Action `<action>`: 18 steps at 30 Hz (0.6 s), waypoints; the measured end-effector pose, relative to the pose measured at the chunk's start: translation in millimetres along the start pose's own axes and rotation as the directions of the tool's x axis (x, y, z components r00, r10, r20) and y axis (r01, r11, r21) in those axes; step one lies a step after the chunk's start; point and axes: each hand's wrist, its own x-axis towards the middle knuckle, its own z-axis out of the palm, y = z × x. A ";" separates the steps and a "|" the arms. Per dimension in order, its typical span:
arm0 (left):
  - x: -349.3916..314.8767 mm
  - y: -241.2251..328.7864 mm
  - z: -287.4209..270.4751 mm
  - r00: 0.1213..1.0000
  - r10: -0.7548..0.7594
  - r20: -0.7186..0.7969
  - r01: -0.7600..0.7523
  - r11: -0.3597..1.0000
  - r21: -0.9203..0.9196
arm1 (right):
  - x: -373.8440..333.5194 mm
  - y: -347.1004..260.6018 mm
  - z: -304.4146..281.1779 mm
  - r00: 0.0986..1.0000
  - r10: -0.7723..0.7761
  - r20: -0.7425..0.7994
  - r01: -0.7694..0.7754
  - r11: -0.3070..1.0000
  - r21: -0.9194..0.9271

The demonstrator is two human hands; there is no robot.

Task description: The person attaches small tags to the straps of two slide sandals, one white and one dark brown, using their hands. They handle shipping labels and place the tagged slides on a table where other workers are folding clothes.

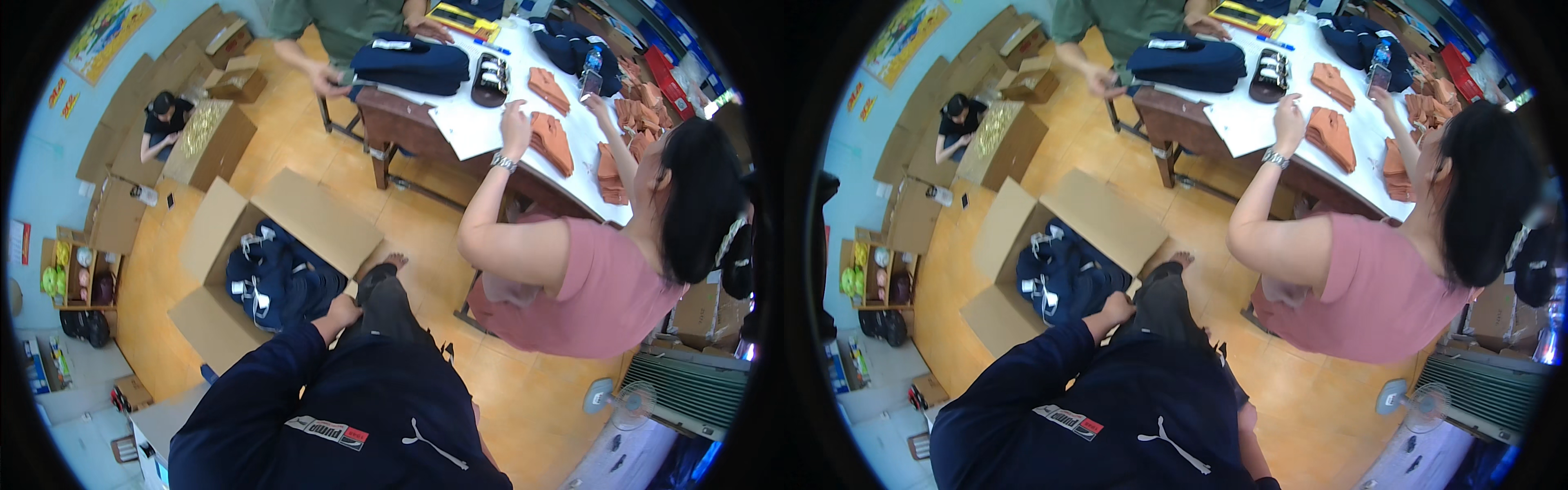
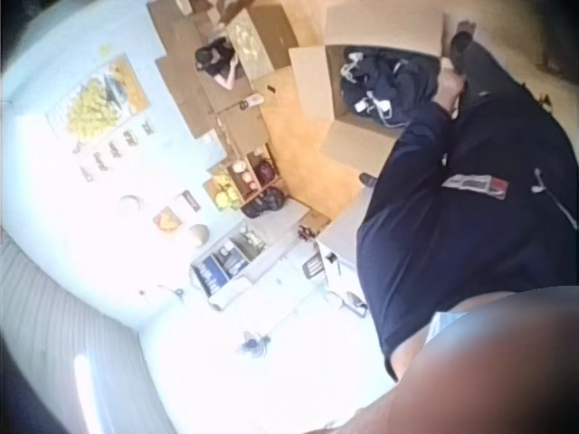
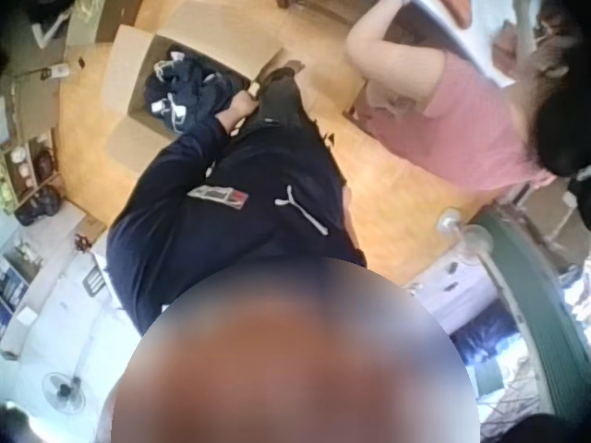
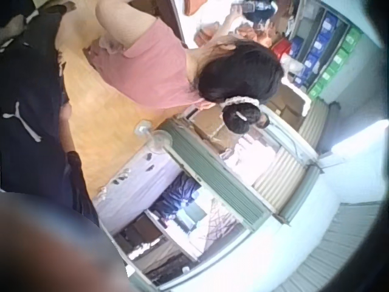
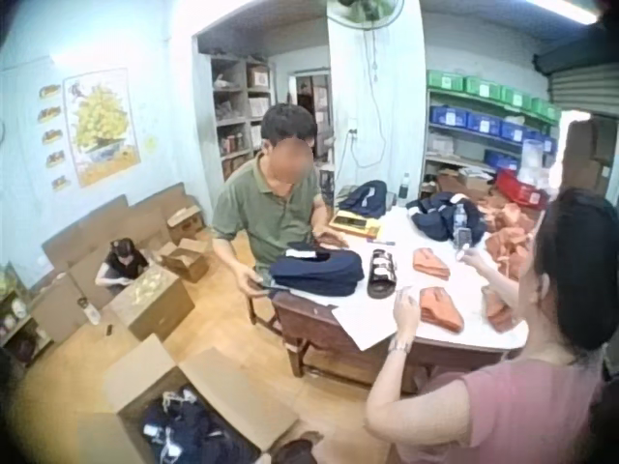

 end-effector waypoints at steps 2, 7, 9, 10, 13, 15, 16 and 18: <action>-14.7 -7.9 13.7 0.998 -0.017 -0.055 0.011 0.996 -0.093 | -11.4 8.5 -11.0 0.999 -0.043 -0.006 0.044 0.995 0.090; -36.2 -15.5 21.5 0.985 -0.085 0.150 0.116 0.971 -0.207 | -15.3 13.7 -34.1 0.991 -0.104 0.081 0.095 0.989 0.111; -40.2 -14.9 18.4 0.978 -0.102 0.181 0.143 0.963 -0.229 | -11.5 10.5 -44.7 0.986 -0.126 0.111 0.123 0.992 0.034; -42.8 -14.2 16.8 0.971 -0.116 0.208 0.177 0.935 -0.306 | -10.4 7.3 -50.4 0.988 -0.082 0.132 0.087 0.996 -0.031; -51.8 -11.0 7.2 0.919 -0.235 0.317 0.340 0.879 -0.335 | -8.0 -7.0 -70.3 0.970 -0.120 0.209 0.156 0.973 -0.169; -56.4 -3.8 -4.7 0.955 -0.117 0.273 0.132 0.990 -0.040 | -7.8 -18.7 -81.1 0.974 -0.109 0.199 0.144 0.975 -0.170; -58.8 -0.2 -15.5 0.961 -0.092 0.262 0.057 0.989 0.137 | -8.2 -24.6 -84.4 0.973 -0.107 0.202 0.144 0.973 -0.181; -61.9 8.3 -47.1 0.948 -0.044 0.316 -0.005 0.988 0.155 | -7.5 -34.6 -87.7 0.984 -0.080 0.158 0.100 0.987 -0.123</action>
